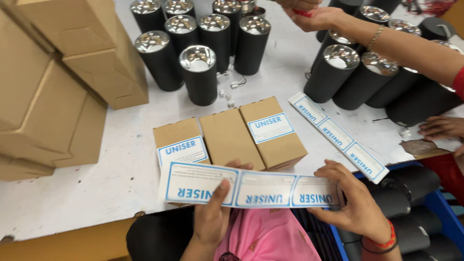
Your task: The person applies adhesive labels to small cardboard boxes on a workbench. They peel the backing from each label, place it on a box, and smooth it down. Labeled boxes are then stacked and placed into a larger shipping carton.
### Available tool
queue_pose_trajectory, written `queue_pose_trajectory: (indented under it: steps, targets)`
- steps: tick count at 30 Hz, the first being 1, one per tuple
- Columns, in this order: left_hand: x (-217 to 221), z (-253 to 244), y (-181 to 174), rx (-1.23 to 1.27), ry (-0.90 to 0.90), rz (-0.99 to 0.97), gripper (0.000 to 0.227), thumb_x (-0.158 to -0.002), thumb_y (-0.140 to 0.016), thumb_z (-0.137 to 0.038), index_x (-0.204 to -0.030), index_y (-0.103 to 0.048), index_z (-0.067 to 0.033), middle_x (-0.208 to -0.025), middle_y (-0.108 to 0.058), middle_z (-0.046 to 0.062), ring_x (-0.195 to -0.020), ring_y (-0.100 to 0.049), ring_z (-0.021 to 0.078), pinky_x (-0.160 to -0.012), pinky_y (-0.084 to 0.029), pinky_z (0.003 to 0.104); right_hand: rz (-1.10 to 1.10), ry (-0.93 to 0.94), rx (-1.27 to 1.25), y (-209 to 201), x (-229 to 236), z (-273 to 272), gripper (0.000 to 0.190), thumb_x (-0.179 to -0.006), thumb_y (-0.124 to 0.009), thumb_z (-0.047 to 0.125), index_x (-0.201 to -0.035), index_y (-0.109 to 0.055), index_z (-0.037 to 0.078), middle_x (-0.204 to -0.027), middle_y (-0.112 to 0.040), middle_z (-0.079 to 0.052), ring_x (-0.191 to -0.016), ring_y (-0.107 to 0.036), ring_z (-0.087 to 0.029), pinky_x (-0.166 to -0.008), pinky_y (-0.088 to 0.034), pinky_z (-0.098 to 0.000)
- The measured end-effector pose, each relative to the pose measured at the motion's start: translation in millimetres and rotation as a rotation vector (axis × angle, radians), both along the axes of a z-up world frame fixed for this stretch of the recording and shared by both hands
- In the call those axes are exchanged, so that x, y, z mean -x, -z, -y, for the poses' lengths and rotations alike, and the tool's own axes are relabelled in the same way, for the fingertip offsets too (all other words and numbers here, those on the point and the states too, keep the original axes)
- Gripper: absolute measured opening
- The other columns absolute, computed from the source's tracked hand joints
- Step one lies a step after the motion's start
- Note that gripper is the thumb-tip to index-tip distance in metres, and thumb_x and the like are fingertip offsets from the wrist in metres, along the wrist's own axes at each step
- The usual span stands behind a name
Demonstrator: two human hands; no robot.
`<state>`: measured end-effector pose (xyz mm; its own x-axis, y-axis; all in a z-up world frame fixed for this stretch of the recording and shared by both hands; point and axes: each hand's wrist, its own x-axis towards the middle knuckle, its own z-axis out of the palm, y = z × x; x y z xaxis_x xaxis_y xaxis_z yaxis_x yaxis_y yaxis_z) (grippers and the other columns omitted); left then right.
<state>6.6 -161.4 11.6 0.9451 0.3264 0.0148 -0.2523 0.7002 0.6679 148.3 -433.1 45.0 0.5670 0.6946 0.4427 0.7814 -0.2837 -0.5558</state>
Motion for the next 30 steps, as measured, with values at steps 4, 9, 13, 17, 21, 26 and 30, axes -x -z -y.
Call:
queue_pose_trajectory:
  steps: [4, 9, 13, 17, 21, 26, 30]
  targets:
    - [17.0, 4.7, -6.7, 0.140, -0.279, -0.203, 0.052, -0.098, -0.058, -0.024, -0.141, -0.050, 0.0044, -0.135, -0.064, 0.019, -0.121, -0.063, 0.0295, -0.102, -0.052, 0.044, 0.155, 0.245, -0.066, -13.9, 8.0, -37.8, 0.072, -0.062, -0.089, 0.019, -0.127, -0.061, 0.005, -0.138, -0.056, -0.019, -0.128, -0.057, -0.036, -0.104, -0.049, -0.0423]
    - [16.9, 21.2, -6.0, 0.167, -0.389, -0.166, 0.050, -0.098, -0.059, -0.023, -0.141, -0.051, 0.0026, -0.134, -0.062, 0.017, -0.122, -0.062, 0.0276, -0.104, -0.052, 0.042, -0.125, 0.188, -0.222, -6.0, 39.6, -73.5, 0.062, -0.074, -0.086, 0.013, -0.131, -0.062, 0.007, -0.138, -0.064, -0.011, -0.127, -0.064, -0.025, -0.102, -0.054, -0.0371]
    - [17.3, 32.9, -0.7, 0.059, -0.280, -0.171, 0.044, -0.096, -0.064, -0.015, -0.134, -0.057, 0.0052, -0.130, -0.066, 0.016, -0.117, -0.065, 0.0234, -0.101, -0.053, 0.036, -0.317, -0.020, -0.226, 0.4, 51.4, -93.5, 0.076, -0.075, -0.084, 0.016, -0.143, -0.053, 0.004, -0.148, -0.056, -0.018, -0.135, -0.058, -0.029, -0.103, -0.052, -0.0397]
    - [24.3, 35.8, 2.1, -0.195, -0.280, -0.242, 0.034, -0.092, -0.073, -0.010, -0.120, -0.066, 0.0062, -0.115, -0.072, 0.014, -0.103, -0.069, 0.0206, -0.090, -0.057, 0.034, -0.349, -0.057, -0.229, -5.2, 53.0, -96.1, 0.082, -0.076, -0.084, 0.020, -0.148, -0.047, 0.003, -0.152, -0.053, -0.019, -0.139, -0.054, -0.032, -0.104, -0.050, -0.0416]
    - [32.8, 23.6, -5.1, -0.349, -0.254, -0.265, 0.032, -0.087, -0.080, -0.011, -0.113, -0.071, 0.0053, -0.105, -0.075, 0.011, -0.093, -0.071, 0.0184, -0.082, -0.058, 0.031, -0.172, -0.062, -0.216, -21.0, 55.3, -93.9, 0.087, -0.072, -0.087, 0.023, -0.146, -0.047, 0.002, -0.154, -0.051, -0.018, -0.144, -0.050, -0.034, -0.109, -0.046, -0.0446]
    - [59.8, -10.5, -43.1, -0.444, 0.131, -0.266, 0.036, -0.082, -0.084, -0.010, -0.112, -0.073, 0.0065, -0.103, -0.079, 0.014, -0.095, -0.075, 0.0203, -0.083, -0.061, 0.033, -0.003, -0.151, -0.371, -43.7, 69.1, -93.0, 0.066, -0.070, -0.087, 0.030, -0.124, -0.058, 0.004, -0.128, -0.057, -0.020, -0.135, -0.052, -0.033, -0.116, -0.039, -0.0496]
    - [77.3, -22.3, -71.7, -0.377, 0.323, -0.464, 0.060, -0.071, -0.090, -0.013, -0.125, -0.065, -0.0032, -0.110, -0.084, 0.013, -0.105, -0.081, 0.0201, -0.094, -0.061, 0.034, -0.236, -0.464, -0.364, -41.8, 71.2, -82.7, 0.057, -0.075, -0.095, 0.024, -0.117, -0.067, -0.001, -0.097, -0.076, -0.012, -0.098, -0.076, -0.025, -0.093, -0.061, -0.0393]
